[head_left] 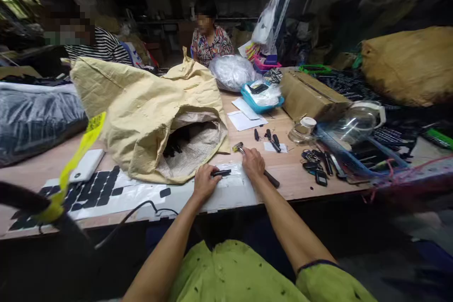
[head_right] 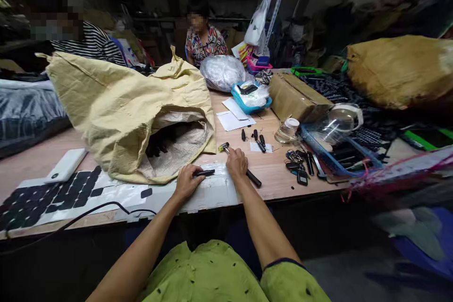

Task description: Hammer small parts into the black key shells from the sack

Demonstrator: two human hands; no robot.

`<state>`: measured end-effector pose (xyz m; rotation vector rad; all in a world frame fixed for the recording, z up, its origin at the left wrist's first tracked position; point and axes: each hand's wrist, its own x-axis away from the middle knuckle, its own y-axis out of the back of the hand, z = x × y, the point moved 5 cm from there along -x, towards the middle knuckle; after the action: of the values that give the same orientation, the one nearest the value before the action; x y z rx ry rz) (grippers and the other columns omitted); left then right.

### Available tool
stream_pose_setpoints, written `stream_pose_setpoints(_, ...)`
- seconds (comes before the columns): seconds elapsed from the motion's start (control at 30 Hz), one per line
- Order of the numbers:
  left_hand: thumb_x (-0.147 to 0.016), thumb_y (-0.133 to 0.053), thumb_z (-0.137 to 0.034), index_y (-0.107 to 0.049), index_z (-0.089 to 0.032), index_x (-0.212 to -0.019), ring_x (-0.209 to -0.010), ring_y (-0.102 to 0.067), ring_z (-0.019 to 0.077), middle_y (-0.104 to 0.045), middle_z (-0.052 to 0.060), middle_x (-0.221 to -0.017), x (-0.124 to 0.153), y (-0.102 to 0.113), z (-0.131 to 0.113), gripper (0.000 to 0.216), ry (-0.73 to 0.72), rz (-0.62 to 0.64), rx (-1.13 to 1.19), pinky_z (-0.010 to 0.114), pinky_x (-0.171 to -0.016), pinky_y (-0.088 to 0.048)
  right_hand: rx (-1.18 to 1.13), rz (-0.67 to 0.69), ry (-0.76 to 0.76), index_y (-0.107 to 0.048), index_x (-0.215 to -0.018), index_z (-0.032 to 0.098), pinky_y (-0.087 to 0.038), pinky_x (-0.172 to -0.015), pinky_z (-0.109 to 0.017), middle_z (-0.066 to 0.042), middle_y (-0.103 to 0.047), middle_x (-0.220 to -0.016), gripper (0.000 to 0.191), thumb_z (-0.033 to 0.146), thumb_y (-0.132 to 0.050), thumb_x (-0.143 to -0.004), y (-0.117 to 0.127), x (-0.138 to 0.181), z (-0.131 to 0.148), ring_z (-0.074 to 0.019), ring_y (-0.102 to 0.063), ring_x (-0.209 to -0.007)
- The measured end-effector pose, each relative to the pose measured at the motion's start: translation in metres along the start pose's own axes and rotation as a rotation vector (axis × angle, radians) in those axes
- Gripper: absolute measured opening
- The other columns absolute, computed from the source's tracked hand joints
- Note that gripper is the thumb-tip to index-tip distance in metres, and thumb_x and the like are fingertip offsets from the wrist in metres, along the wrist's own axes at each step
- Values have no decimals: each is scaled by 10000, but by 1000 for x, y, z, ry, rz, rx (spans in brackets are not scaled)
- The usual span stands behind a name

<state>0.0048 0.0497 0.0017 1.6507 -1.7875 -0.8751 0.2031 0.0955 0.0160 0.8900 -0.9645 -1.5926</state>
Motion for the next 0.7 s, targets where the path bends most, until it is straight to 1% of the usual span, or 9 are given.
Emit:
stream_pose_setpoints(0.1, -755, -749, -167, -708, -238, -911, -993, -595, 227, -693, 16, -953, -2, -2, 0, 176, 13, 2, 9, 360, -902, -423, -100, -69, 49, -681, -1228, 215, -484, -845, -314, -98, -667, -1059, 402, 157, -469, -891, 5, 13, -8, -217, -610, -990)
stream_pose_setpoints(0.2, -738, -762, -162, -721, -241, -888, -994, -598, 228, -696, 16, -947, -3, -2, -2, 174, 38, -10, 24, 363, -908, -425, -304, -147, 192, -690, -1194, 225, -501, -843, -295, -72, -682, -1040, 378, 185, -466, -892, 7, 38, -7, -189, -626, -960)
stream_pose_setpoints(0.23, -732, -765, -160, -725, -243, -879, -992, -599, 227, -698, 14, -942, -3, -1, -3, 173, 47, -13, 31, 364, -910, -426, -371, -158, 253, -689, -1191, 229, -509, -842, -295, -66, -687, -1040, 370, 204, -463, -900, 6, 48, -5, -183, -631, -947)
stream_pose_setpoints(0.33, -722, -761, -154, -735, -250, -852, -985, -601, 220, -702, 5, -919, -3, 0, -5, 164, 82, -21, 54, 357, -907, -427, -492, -126, 399, -682, -1206, 243, -529, -827, -289, -54, -703, -1008, 361, 239, -457, -923, 1, 77, 6, -168, -648, -899)
stream_pose_setpoints(0.43, -719, -754, -163, -740, -254, -835, -989, -597, 220, -699, 2, -898, -4, 1, -5, 148, 112, -31, 59, 355, -902, -426, -511, -114, 460, -681, -1212, 250, -531, -858, -283, -53, -709, -1019, 369, 226, -433, -940, -2, 92, 18, -164, -656, -946)
stream_pose_setpoints(0.53, -717, -752, -178, -745, -258, -835, -988, -594, 220, -692, 3, -896, -4, 0, -6, 143, 106, -40, 48, 355, -904, -426, -475, -131, 479, -676, -1229, 243, -528, -861, -270, -59, -703, -1011, 383, 216, -409, -955, -3, 98, 26, -161, -653, -965)
stream_pose_setpoints(0.7, -726, -740, -179, -754, -254, -851, -975, -590, 223, -684, 13, -898, -5, -1, -5, 147, 106, -41, 16, 356, -895, -426, -329, -122, 476, -678, -1242, 255, -515, -769, -235, -46, -673, -891, 400, 190, -414, -948, -10, 101, 28, -151, -643, -839)
